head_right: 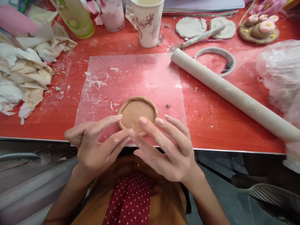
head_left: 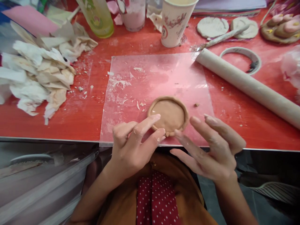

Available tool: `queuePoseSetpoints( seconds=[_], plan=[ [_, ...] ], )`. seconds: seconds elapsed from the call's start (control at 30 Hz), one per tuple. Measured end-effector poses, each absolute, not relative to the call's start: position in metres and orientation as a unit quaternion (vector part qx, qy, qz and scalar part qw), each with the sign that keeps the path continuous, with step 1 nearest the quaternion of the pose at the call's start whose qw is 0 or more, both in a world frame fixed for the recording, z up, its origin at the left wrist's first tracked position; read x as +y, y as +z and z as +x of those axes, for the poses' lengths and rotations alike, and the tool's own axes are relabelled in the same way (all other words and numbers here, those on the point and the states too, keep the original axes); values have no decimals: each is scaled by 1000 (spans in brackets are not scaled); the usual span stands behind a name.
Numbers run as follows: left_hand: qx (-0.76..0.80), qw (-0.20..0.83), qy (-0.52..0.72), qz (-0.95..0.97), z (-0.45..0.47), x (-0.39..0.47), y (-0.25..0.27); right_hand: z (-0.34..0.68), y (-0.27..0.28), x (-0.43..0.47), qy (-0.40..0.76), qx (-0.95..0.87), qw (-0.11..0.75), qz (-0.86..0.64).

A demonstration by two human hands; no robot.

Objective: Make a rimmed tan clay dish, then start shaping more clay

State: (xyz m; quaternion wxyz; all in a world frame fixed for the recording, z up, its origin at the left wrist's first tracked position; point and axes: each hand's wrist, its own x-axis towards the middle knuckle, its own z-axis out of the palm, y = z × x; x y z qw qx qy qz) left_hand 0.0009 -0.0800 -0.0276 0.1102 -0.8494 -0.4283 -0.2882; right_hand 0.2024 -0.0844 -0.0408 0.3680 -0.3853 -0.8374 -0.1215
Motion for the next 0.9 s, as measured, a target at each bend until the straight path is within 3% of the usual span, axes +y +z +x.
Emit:
queuePoseSetpoints(
  seconds=[0.1,0.3,0.5,0.9],
  plan=[
    [-433,108,-289,-847,2,-80,-28,202,-41,-83,-124,-851,331,-388],
    [-441,116,-287,-842,3,-82,-28,204,-44,-83,-115,-859,346,-359],
    [-430,82,-307,-845,6,-80,-24,204,-35,-86,-23,-784,393,-479],
    [-423,87,-300,-851,9,-79,-24,200,-38,-88,-49,-793,368,-483]
  ],
)
